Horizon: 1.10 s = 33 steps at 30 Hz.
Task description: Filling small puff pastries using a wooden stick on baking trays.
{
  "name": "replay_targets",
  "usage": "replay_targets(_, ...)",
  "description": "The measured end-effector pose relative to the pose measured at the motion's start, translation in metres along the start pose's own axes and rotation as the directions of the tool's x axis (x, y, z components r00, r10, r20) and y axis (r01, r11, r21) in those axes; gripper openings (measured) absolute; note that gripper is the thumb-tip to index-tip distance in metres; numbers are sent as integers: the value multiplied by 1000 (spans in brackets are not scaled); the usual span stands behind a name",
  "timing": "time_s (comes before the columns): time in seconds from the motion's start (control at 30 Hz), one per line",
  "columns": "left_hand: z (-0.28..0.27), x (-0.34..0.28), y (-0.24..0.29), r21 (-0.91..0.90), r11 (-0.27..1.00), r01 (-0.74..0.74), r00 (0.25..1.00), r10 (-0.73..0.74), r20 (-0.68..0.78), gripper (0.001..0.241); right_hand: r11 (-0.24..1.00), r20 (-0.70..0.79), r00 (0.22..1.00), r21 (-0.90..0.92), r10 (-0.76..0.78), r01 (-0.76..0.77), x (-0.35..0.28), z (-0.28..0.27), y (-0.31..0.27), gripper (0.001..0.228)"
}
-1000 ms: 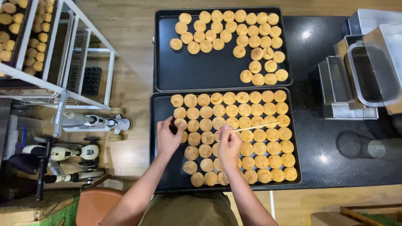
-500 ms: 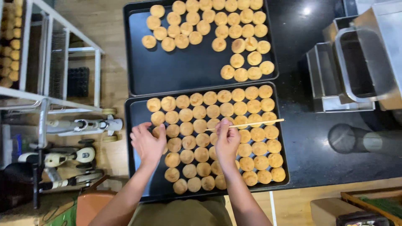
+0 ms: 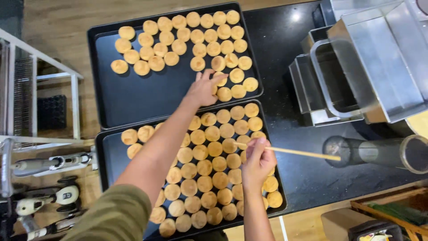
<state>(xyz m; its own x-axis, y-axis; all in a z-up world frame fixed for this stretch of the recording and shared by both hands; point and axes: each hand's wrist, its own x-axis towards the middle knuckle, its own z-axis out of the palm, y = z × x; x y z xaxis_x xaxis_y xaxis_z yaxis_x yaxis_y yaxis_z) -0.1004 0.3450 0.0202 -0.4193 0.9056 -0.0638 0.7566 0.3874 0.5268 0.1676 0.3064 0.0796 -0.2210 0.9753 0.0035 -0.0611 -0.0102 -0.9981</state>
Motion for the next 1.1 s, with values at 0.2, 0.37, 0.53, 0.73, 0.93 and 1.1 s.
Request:
replay_targets(0.2, 9, 9, -21, 181, 983, -11, 997, 26, -79, 65, 992, -96, 995, 123, -25, 37, 13, -34, 37, 38)
replay_targets(0.37, 29, 24, -21, 313, 950, -26, 987, 74, -144, 55, 990, -88, 996, 141, 7, 5, 18, -33, 46, 39)
replay_targets(0.53, 41, 31, -28, 367, 930, -4, 983, 71, -169, 47, 997, -67, 997, 70, 28, -23, 22, -22, 35, 39)
replay_targets(0.73, 7, -31, -8, -260, 965, 35, 930, -127, -345, 40, 984, 91, 996, 180, -11, -5, 24, 7, 27, 36)
replay_targets(0.93, -42, -140, 22, -914, 343, -219, 924, -227, -307, 47, 934, 331, 887, -42, -323, 356, -3, 69, -65, 34)
replay_targets(1.1, -90, -216, 38, -989, 53, -139, 979, -142, -145, 50, 742, 367, 699, -36, -613, 670, -48, 105, -97, 21)
